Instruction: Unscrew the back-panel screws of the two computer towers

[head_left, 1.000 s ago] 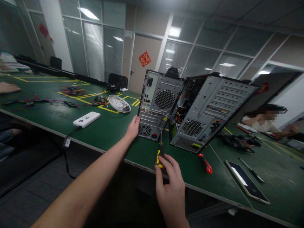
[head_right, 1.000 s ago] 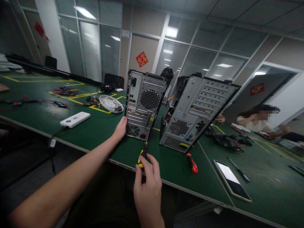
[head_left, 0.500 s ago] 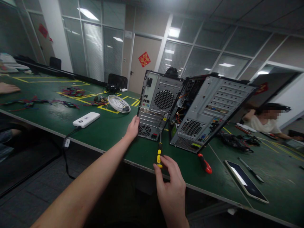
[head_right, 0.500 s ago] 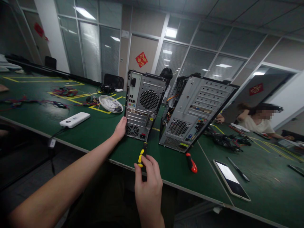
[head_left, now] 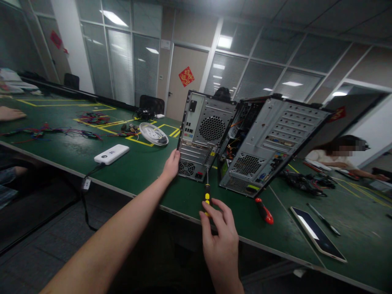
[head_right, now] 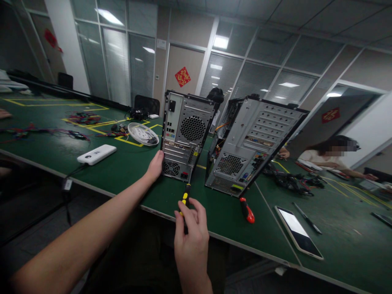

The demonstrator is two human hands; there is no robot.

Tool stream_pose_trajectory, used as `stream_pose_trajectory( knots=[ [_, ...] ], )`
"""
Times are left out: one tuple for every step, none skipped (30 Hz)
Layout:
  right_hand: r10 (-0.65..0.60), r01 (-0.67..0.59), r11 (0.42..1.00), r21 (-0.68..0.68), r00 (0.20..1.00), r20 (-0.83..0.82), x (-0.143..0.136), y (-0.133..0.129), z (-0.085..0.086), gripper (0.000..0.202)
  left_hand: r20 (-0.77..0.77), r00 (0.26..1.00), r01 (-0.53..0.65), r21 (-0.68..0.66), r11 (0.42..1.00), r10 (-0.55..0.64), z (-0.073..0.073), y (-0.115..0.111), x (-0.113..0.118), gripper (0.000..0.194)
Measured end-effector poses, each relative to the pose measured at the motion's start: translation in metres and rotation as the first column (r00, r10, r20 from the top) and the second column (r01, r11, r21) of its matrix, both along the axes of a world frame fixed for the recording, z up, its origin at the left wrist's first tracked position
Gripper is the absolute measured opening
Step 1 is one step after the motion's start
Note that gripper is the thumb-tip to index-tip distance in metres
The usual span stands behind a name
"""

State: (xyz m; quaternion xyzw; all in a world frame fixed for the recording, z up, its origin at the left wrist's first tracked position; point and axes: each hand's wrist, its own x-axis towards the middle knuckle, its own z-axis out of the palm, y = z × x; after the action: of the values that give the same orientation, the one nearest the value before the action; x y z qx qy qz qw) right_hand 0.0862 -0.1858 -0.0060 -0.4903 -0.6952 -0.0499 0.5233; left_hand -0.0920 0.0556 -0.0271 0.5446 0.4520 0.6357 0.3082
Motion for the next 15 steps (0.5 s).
stream_pose_trajectory(
  knots=[
    [0.001, -0.001, 1.0, -0.001, 1.0, 0.002, -0.0002, -0.0005, 0.0005, 0.021, 0.001, 1.0, -0.001, 0.0, 1.0, 0.001, 0.0001, -0.0002, -0.0001, 0.065],
    [0.002, -0.002, 1.0, -0.006, 1.0, 0.003, -0.0003, -0.001, 0.0009, 0.022, 0.0, 1.0, -0.001, 0.0, 1.0, 0.001, 0.0, -0.0003, -0.0002, 0.065],
    [0.002, -0.002, 1.0, -0.01, 1.0, 0.003, -0.0004, -0.0014, 0.0011, 0.023, -0.003, 1.0, 0.0, -0.001, 1.0, 0.0, -0.0001, -0.0003, -0.0003, 0.065],
    [0.003, -0.003, 1.0, -0.016, 1.0, 0.005, -0.0004, -0.0017, 0.0012, 0.024, -0.007, 1.0, 0.002, -0.002, 1.0, -0.002, -0.0003, -0.0003, -0.0005, 0.064],
    [0.006, -0.006, 1.0, -0.02, 1.0, 0.007, -0.0005, -0.002, 0.001, 0.025, -0.011, 1.0, 0.004, -0.004, 1.0, -0.004, -0.0004, -0.0003, -0.0007, 0.064],
    [0.009, -0.009, 1.0, -0.024, 1.0, 0.008, -0.0006, -0.0022, 0.0007, 0.026, -0.013, 1.0, 0.006, -0.004, 1.0, -0.006, -0.0006, -0.0003, -0.0008, 0.064],
    [0.011, -0.01, 1.0, -0.027, 1.0, 0.008, -0.0007, -0.0024, 0.0003, 0.026, -0.013, 1.0, 0.008, -0.004, 1.0, -0.008, -0.0007, -0.0003, -0.001, 0.064],
    [0.01, -0.01, 1.0, -0.029, 1.0, 0.006, -0.0009, -0.0026, -0.0001, 0.026, -0.011, 1.0, 0.008, -0.004, 1.0, -0.008, -0.0008, -0.0002, -0.0011, 0.064],
    [0.009, -0.009, 0.999, -0.03, 1.0, 0.002, -0.0012, -0.0028, -0.0006, 0.026, -0.008, 1.0, 0.008, -0.003, 1.0, -0.008, -0.001, -0.0001, -0.0012, 0.064],
    [0.008, -0.008, 0.999, -0.033, 1.0, -0.002, -0.0014, -0.003, -0.0011, 0.026, -0.006, 1.0, 0.009, -0.002, 1.0, -0.009, -0.0012, 0.0001, -0.0012, 0.065],
    [0.006, -0.006, 0.999, -0.034, 1.0, -0.007, -0.0017, -0.0031, -0.0015, 0.026, -0.004, 1.0, 0.01, -0.001, 1.0, -0.01, -0.0015, 0.0003, -0.0013, 0.065],
    [0.004, -0.005, 0.999, -0.035, 1.0, -0.009, -0.0018, -0.0032, -0.0019, 0.026, -0.002, 1.0, 0.01, 0.0, 1.0, -0.01, -0.0019, 0.0007, -0.0013, 0.065],
    [0.004, -0.004, 0.999, -0.035, 1.0, -0.011, -0.0019, -0.0033, -0.0022, 0.026, 0.0, 1.0, 0.009, 0.0, 1.0, -0.009, -0.0023, 0.0011, -0.0014, 0.065],
    [0.002, -0.002, 0.999, -0.036, 1.0, -0.011, -0.0019, -0.0033, -0.0026, 0.026, 0.001, 1.0, 0.007, 0.0, 1.0, -0.007, -0.0029, 0.0015, -0.0015, 0.065],
    [0.0, 0.0, 0.999, -0.034, 1.0, -0.01, -0.0018, -0.0032, -0.0029, 0.026, 0.003, 1.0, 0.007, 0.0, 1.0, -0.007, -0.0034, 0.002, -0.0017, 0.065]
  ],
)
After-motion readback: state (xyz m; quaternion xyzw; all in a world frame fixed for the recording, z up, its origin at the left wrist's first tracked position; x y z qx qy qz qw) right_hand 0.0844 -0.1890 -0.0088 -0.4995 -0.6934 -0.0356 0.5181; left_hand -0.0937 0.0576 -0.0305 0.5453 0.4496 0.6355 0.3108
